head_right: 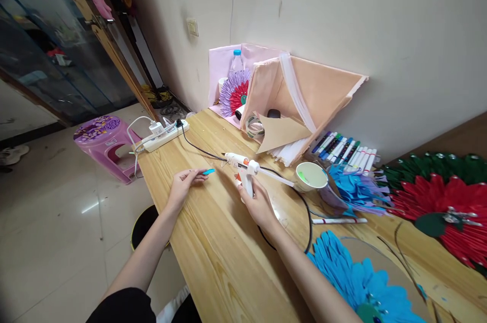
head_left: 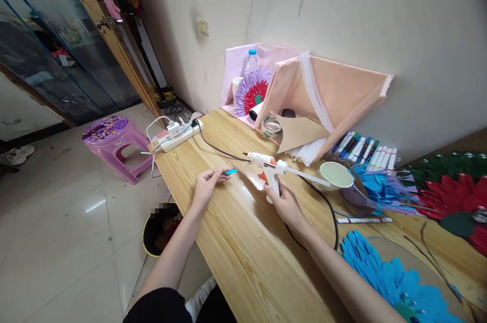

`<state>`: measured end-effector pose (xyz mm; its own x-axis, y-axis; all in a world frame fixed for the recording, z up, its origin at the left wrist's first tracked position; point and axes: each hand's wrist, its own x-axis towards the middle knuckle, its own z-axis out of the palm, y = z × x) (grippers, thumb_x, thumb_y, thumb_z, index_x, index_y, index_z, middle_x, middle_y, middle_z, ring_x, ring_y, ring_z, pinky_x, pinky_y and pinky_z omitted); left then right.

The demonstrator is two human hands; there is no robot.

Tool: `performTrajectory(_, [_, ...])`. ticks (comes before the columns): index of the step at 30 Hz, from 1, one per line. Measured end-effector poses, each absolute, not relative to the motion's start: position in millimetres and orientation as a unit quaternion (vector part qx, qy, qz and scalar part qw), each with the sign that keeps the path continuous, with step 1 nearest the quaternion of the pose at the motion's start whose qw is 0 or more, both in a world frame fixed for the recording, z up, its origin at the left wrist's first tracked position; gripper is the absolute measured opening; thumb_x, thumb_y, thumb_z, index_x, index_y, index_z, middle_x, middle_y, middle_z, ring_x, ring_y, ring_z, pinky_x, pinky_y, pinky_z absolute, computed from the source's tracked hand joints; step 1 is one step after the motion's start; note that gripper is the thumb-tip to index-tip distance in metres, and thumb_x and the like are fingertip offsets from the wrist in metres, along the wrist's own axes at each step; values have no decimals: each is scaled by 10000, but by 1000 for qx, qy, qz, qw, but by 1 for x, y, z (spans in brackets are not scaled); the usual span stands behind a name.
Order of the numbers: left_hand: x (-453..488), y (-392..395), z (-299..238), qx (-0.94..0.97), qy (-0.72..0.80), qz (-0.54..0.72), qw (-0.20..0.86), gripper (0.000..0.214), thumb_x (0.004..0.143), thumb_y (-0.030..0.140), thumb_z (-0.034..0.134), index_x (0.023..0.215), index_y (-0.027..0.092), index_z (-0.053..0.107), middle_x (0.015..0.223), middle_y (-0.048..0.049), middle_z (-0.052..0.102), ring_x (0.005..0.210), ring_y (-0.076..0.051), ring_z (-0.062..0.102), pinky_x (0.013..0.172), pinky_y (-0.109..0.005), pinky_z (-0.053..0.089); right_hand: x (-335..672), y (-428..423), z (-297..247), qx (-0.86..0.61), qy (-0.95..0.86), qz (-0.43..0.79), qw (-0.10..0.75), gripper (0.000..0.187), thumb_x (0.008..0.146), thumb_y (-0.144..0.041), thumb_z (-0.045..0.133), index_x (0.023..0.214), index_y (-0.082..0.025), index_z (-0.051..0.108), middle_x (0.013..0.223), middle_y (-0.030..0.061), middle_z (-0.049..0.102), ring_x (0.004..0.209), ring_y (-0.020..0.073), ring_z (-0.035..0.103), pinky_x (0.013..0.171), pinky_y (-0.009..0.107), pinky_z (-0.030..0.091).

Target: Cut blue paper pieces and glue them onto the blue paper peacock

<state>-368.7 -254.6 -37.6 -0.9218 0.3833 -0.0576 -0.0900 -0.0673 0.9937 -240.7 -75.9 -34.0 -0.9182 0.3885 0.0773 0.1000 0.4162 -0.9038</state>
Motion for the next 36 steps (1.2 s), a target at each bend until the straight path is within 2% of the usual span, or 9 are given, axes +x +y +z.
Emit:
performTrajectory(5, [-368, -253, -38, 97, 676, 715, 149, 292, 627, 345, 743, 805, 114, 723, 760, -92, 726, 708, -188, 681, 708, -281, 545, -235, -76, -38, -151, -822, 529, 150, 364, 837, -403, 469, 1062, -156, 613, 945, 78, 660, 808, 206, 586, 739, 311, 442])
performTrajectory(11, [-367, -252, -42, 91, 689, 708, 128, 254, 637, 278, 733, 832, 118, 707, 826, -94, 726, 733, -182, 685, 744, -285, 539, -231, -80, -35, -140, -785, 585, 149, 365, 816, -419, 507, 1025, -139, 613, 909, 86, 653, 769, 199, 583, 674, 292, 443])
performTrajectory(16, [-370, -253, -47, 72, 694, 708, 110, 270, 638, 265, 732, 851, 107, 680, 807, -92, 715, 719, -168, 681, 698, -259, 538, -227, -85, -33, -129, -793, 586, 106, 294, 823, -436, 489, 850, -157, 580, 670, 14, 561, 648, 167, 537, 580, 261, 409])
performTrajectory(21, [-370, -253, -47, 72, 688, 713, 111, 311, 633, 262, 739, 884, 101, 649, 760, -79, 702, 678, -156, 677, 632, -236, 533, -228, -88, -34, -123, -809, 568, 86, 290, 836, -445, 457, 719, -183, 501, 610, -13, 491, 625, 164, 522, 582, 263, 395])
performTrajectory(29, [-369, -252, -46, 74, 692, 710, 111, 329, 628, 268, 744, 888, 102, 632, 733, -71, 695, 662, -154, 673, 615, -237, 534, -231, -90, -33, -115, -825, 550, 67, 278, 846, -418, 446, 795, -166, 552, 704, 14, 570, 634, 163, 515, 577, 265, 383])
performTrajectory(36, [-369, -252, -46, 77, 689, 711, 114, 312, 623, 275, 747, 854, 99, 632, 747, -83, 702, 664, -160, 677, 624, -246, 536, -232, -93, -31, -116, -825, 548, 75, 261, 846, -406, 449, 803, -172, 558, 725, 18, 577, 649, 169, 514, 582, 267, 387])
